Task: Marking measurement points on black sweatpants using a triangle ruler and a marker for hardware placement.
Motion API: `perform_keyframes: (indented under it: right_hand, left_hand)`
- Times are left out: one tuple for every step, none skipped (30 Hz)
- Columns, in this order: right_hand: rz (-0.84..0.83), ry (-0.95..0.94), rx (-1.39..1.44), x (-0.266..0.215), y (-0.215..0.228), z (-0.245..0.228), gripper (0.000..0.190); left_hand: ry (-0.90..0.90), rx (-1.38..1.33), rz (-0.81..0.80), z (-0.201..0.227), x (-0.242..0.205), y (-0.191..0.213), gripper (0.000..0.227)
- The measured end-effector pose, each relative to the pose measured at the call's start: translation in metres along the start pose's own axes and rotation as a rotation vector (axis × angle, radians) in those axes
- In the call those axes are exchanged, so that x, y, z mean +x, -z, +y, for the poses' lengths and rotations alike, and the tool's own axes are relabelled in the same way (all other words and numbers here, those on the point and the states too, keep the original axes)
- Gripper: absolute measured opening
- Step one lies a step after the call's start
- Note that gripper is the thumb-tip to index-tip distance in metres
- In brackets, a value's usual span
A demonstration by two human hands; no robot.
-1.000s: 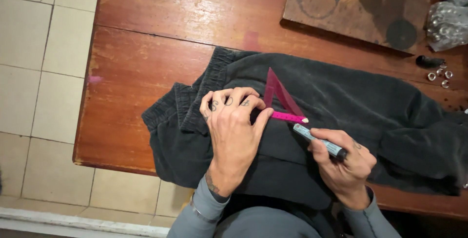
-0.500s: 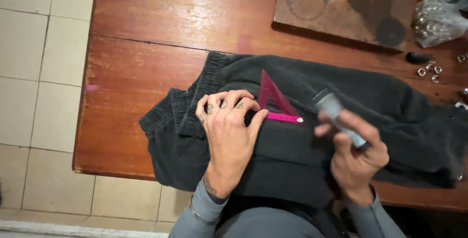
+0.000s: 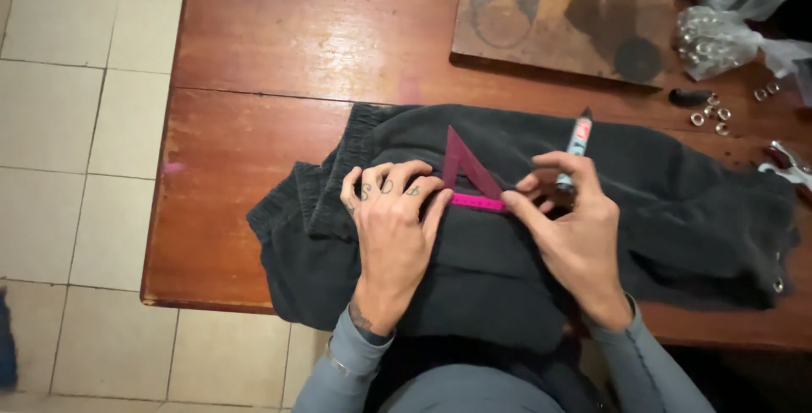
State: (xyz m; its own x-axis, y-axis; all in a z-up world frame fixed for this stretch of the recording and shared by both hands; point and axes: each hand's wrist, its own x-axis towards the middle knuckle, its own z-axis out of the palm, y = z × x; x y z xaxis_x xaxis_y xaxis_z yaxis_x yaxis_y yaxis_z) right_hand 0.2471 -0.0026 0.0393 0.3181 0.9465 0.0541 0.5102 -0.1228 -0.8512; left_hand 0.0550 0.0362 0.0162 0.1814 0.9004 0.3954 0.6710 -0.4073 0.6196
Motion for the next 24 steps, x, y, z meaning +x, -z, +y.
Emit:
perform_keyframes:
  right_hand:
    - [0.005, -0.004, -0.001, 0.001, -0.001, -0.002, 0.040]
    - [-0.022, 0.039, -0.072, 0.000, -0.001, -0.003, 0.043]
    - [-0.049, 0.081, -0.143, -0.001, 0.000, -0.005, 0.045]
    - [-0.040, 0.084, -0.142, -0.001, 0.000, -0.002, 0.045]
    - [-0.048, 0.076, -0.139, -0.001, 0.000, 0.001, 0.043]
    - [-0.062, 0.074, -0.134, 0.001, 0.000, 0.003, 0.041]
    - [-0.059, 0.082, -0.131, 0.004, 0.005, 0.006, 0.041]
    - [-0.030, 0.045, -0.043, 0.004, 0.011, 0.009, 0.038]
    - [-0.001, 0.007, 0.044, 0.005, 0.017, 0.013, 0.036]
    - [-0.001, 0.008, 0.045, 0.006, 0.026, 0.015, 0.036]
    - [0.058, -0.006, 0.143, 0.007, 0.035, 0.018, 0.036]
    - [0.108, -0.022, 0.242, 0.007, 0.043, 0.021, 0.036]
    - [0.099, -0.023, 0.246, 0.004, 0.048, 0.027, 0.036]
    - [0.111, -0.056, 0.326, 0.002, 0.054, 0.033, 0.036]
    - [0.123, -0.088, 0.405, -0.001, 0.060, 0.039, 0.035]
    - [0.118, -0.088, 0.404, -0.002, 0.059, 0.042, 0.035]
    - [0.083, -0.101, 0.398, -0.004, 0.058, 0.045, 0.034]
    - [0.059, -0.113, 0.392, -0.005, 0.057, 0.049, 0.033]
    - [0.063, -0.113, 0.390, -0.005, 0.053, 0.049, 0.033]
    - [0.050, -0.128, 0.369, -0.006, 0.050, 0.049, 0.033]
    - [0.036, -0.144, 0.349, -0.007, 0.046, 0.050, 0.033]
    - [0.035, -0.146, 0.349, -0.007, 0.043, 0.052, 0.033]
    - [0.025, -0.155, 0.380, -0.007, 0.039, 0.054, 0.032]
    - [0.010, -0.166, 0.410, -0.008, 0.036, 0.056, 0.032]
  left_hand:
    - [-0.003, -0.002, -0.004, 0.001, 0.000, 0.000, 0.010]
    - [-0.017, 0.000, -0.011, 0.002, -0.002, 0.000, 0.011]
    - [-0.030, 0.003, -0.017, 0.003, -0.003, 0.000, 0.012]
    - [-0.039, 0.002, -0.015, 0.002, -0.004, -0.001, 0.012]
    - [-0.054, -0.001, -0.027, 0.001, -0.004, -0.002, 0.013]
    - [-0.065, 0.001, -0.033, -0.002, -0.004, -0.002, 0.016]
    - [-0.070, 0.005, -0.025, -0.003, -0.003, 0.000, 0.016]
    - [-0.079, 0.001, -0.051, -0.004, -0.006, 0.002, 0.019]
    - [-0.088, -0.003, -0.077, -0.006, -0.009, 0.003, 0.024]
    - [-0.088, -0.001, -0.077, -0.007, -0.010, 0.003, 0.024]
    - [-0.102, 0.031, -0.099, -0.009, -0.011, 0.002, 0.027]
    - [-0.109, 0.068, -0.121, -0.011, -0.016, 0.003, 0.031]
    - [-0.102, 0.074, -0.122, -0.011, -0.017, 0.005, 0.031]
    - [-0.107, 0.090, -0.128, -0.010, -0.017, 0.004, 0.032]
    - [-0.113, 0.106, -0.135, -0.009, -0.017, 0.004, 0.034]
    - [-0.108, 0.106, -0.133, -0.006, -0.018, 0.006, 0.034]
    - [-0.115, 0.105, -0.114, -0.002, -0.018, 0.008, 0.035]
    - [-0.132, 0.099, -0.098, 0.000, -0.016, 0.009, 0.035]
    - [-0.136, 0.095, -0.098, 0.004, -0.016, 0.007, 0.035]
    - [-0.135, 0.025, -0.094, 0.008, -0.018, 0.007, 0.034]
    - [-0.133, -0.046, -0.089, 0.012, -0.021, 0.006, 0.033]
    - [-0.132, -0.045, -0.091, 0.013, -0.020, 0.004, 0.033]
    - [-0.125, -0.063, -0.104, 0.014, -0.020, 0.001, 0.034]
    - [-0.114, -0.079, -0.116, 0.016, -0.021, 0.000, 0.035]
